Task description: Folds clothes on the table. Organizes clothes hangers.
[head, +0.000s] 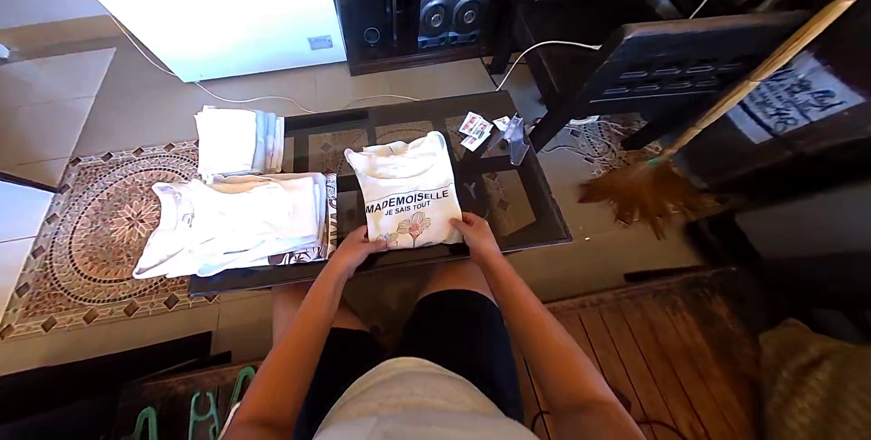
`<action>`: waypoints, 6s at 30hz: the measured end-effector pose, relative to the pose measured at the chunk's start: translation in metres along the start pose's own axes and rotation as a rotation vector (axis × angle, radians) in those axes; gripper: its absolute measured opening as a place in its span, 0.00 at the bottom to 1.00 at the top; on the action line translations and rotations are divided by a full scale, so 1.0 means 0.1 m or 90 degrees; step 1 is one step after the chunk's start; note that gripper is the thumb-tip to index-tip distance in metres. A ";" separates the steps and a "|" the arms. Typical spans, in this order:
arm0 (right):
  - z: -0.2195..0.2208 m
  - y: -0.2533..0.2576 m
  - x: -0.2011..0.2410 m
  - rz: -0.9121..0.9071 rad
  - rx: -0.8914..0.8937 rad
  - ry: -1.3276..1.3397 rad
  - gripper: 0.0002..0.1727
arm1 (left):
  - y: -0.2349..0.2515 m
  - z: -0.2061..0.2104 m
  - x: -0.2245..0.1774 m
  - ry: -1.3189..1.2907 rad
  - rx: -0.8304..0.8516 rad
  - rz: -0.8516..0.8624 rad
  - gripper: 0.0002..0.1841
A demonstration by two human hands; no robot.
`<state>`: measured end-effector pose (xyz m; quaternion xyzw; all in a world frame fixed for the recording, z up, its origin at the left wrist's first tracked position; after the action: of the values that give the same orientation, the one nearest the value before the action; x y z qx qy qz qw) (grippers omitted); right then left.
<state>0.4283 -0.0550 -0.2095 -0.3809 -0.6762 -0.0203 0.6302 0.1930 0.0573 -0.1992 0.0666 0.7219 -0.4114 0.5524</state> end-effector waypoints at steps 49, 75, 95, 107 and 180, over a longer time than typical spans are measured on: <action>0.78 -0.88 -0.80 0.233 0.125 0.280 0.29 | -0.28 0.68 0.15 0.587 0.146 0.469 0.24; 0.71 -0.76 -0.46 0.202 -0.140 0.340 0.12 | -0.24 -1.03 -0.53 0.676 -0.480 -0.012 0.47; 0.32 -0.39 -0.65 0.092 -0.082 0.549 0.12 | -0.51 -1.32 -0.74 0.519 -0.461 0.020 0.29; -0.05 -0.77 0.60 -0.119 -0.059 0.277 0.20 | -0.95 -2.20 -1.26 0.319 -0.419 0.171 0.26; 3.35 -0.94 1.95 -0.686 0.137 -0.511 0.29 | -1.10 -2.23 -1.32 0.535 -0.547 0.446 0.18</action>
<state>0.1141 0.1439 -0.0663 0.0959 -0.9514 -0.1212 0.2665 0.0175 0.1816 -0.0185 0.2249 0.9093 0.1738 0.3039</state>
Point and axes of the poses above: each hand's wrist, its own y-axis towards the middle knuckle, its own z-axis out of the palm, x = y × z, the point moved 10 cm from there along y, towards the middle knuckle, and after that the axes turned 3 degrees about -y, right-handed, at the moved point
